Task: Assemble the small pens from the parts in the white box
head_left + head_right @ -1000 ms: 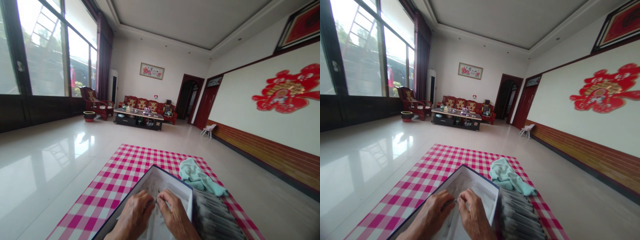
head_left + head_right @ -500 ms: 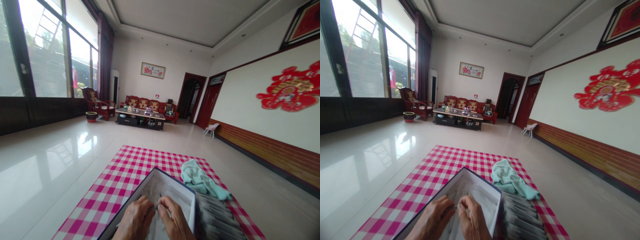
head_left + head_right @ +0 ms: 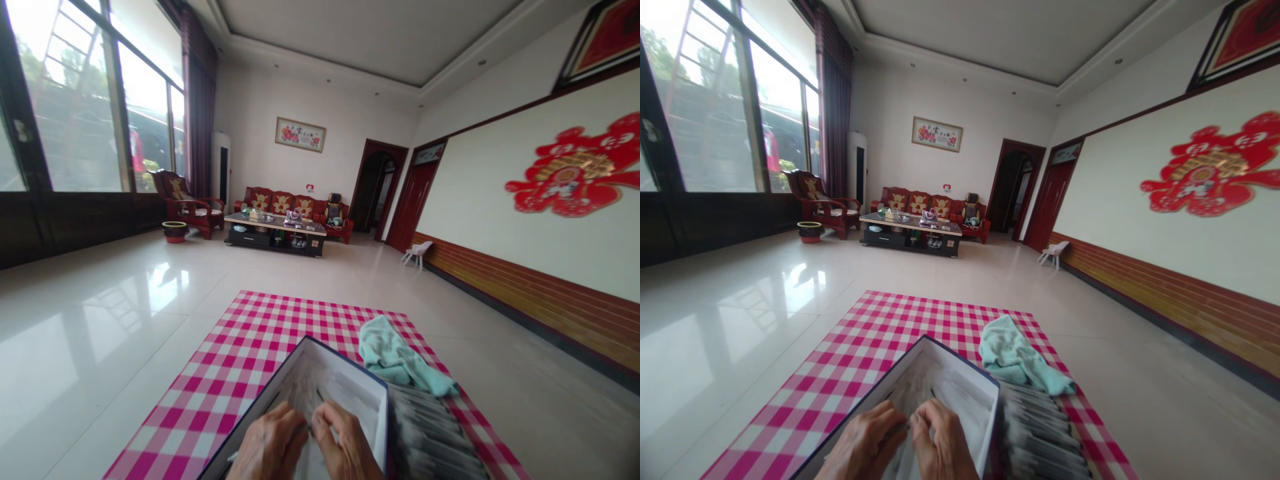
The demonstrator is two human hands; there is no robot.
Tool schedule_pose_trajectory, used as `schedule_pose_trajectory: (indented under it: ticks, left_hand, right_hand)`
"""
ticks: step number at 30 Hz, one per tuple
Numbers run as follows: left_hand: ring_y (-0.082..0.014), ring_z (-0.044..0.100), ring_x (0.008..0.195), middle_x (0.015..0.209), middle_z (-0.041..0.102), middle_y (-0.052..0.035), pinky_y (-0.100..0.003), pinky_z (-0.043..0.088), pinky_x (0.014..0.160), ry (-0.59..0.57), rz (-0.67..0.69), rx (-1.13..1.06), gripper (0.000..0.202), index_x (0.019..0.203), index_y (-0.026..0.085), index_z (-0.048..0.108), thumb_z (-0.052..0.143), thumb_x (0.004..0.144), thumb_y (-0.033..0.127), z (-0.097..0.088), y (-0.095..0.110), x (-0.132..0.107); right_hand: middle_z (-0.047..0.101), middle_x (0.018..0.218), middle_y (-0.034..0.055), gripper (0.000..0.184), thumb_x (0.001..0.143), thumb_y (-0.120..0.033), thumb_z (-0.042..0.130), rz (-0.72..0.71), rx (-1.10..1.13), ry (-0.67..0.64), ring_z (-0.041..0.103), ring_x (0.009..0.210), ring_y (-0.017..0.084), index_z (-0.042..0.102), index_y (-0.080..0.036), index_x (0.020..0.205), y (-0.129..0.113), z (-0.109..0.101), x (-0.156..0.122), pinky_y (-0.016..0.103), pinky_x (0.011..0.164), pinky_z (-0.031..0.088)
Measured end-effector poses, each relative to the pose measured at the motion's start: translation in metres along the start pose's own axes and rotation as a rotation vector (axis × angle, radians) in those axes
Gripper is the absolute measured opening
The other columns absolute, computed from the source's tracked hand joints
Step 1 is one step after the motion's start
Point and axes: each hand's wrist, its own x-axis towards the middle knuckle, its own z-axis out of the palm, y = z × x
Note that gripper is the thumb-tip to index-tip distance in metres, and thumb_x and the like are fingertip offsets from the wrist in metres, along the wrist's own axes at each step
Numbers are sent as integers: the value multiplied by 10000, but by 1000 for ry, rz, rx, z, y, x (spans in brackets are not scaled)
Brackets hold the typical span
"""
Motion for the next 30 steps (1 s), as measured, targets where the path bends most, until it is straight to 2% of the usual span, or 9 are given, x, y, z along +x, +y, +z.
schedule_pose_trajectory:
  ticks: [4, 12, 16, 18, 20, 22, 24, 27, 30]
  left_hand:
    - [-128, 592, 660, 728, 582, -3, -206, 384, 600, -22, 20, 3, 200, 745, 209, 562, 427, 893, 203, -2, 4, 1]
    - [-135, 575, 639, 688, 590, -7, -216, 385, 587, -27, 63, 55, 270, 700, 196, 604, 419, 895, 211, -13, 9, 10]
    - [-200, 586, 876, 911, 647, -41, -296, 435, 769, 91, 113, 30, 177, 849, 228, 655, 480, 867, 243, -17, 12, 5]
    - [-239, 566, 980, 1049, 634, -67, -352, 434, 834, 262, -12, -26, 191, 977, 229, 643, 522, 837, 278, -17, 12, -2]
    - [-241, 610, 854, 923, 665, -71, -356, 466, 752, 358, -246, -141, 244, 957, 198, 646, 521, 834, 368, -16, 12, -9]
    - [-214, 620, 656, 697, 653, -37, -316, 476, 612, 310, -450, -374, 350, 826, 173, 656, 496, 827, 484, -12, 13, -16]
    - [-191, 613, 585, 629, 633, -24, -269, 459, 520, 226, -566, -697, 439, 742, 155, 643, 507, 790, 569, -7, 15, -20]
    - [-135, 589, 526, 643, 633, -12, -206, 418, 449, 246, -729, -1061, 443, 747, 142, 632, 646, 673, 579, 4, 15, -22]
    - [-82, 505, 414, 479, 520, 58, -174, 382, 413, 249, -790, -1216, 415, 679, 141, 612, 714, 619, 539, 11, 12, -20]
  right_hand:
    - [506, 611, -19, 354, 901, -365, 401, 1, -63, -21, 498, 614, 132, 519, -182, 622, 0, -2, 1, 235, 580, 347]
    - [485, 500, -27, 487, 893, -484, 362, 128, 93, -45, 450, 495, 116, 552, -163, 580, -8, -3, 0, 230, 483, 306]
    - [491, 484, -18, 490, 871, -501, 388, 186, 149, 19, 454, 487, 127, 537, -171, 542, -8, -2, -9, 236, 486, 315]
    - [491, 482, -10, 516, 879, -515, 347, 235, 165, 98, 469, 493, 138, 514, -179, 524, -8, 0, -15, 248, 509, 331]
    - [486, 482, -6, 533, 881, -534, 314, 281, 157, 197, 475, 499, 146, 493, -187, 518, -10, 3, -22, 255, 523, 340]
    - [484, 476, -7, 542, 878, -548, 305, 311, 159, 255, 476, 496, 146, 489, -190, 515, -15, 8, -30, 254, 522, 341]
    - [485, 471, -8, 546, 879, -551, 305, 307, 181, 242, 476, 487, 141, 499, -187, 522, -22, 17, -37, 247, 509, 337]
    - [510, 491, -1, 533, 888, -534, 311, 256, 210, 207, 482, 488, 132, 537, -179, 560, -29, 36, -46, 235, 493, 331]
    - [546, 509, 19, 516, 867, -549, 358, 223, 203, 227, 491, 496, 135, 557, -184, 562, -31, 54, -51, 238, 498, 342]
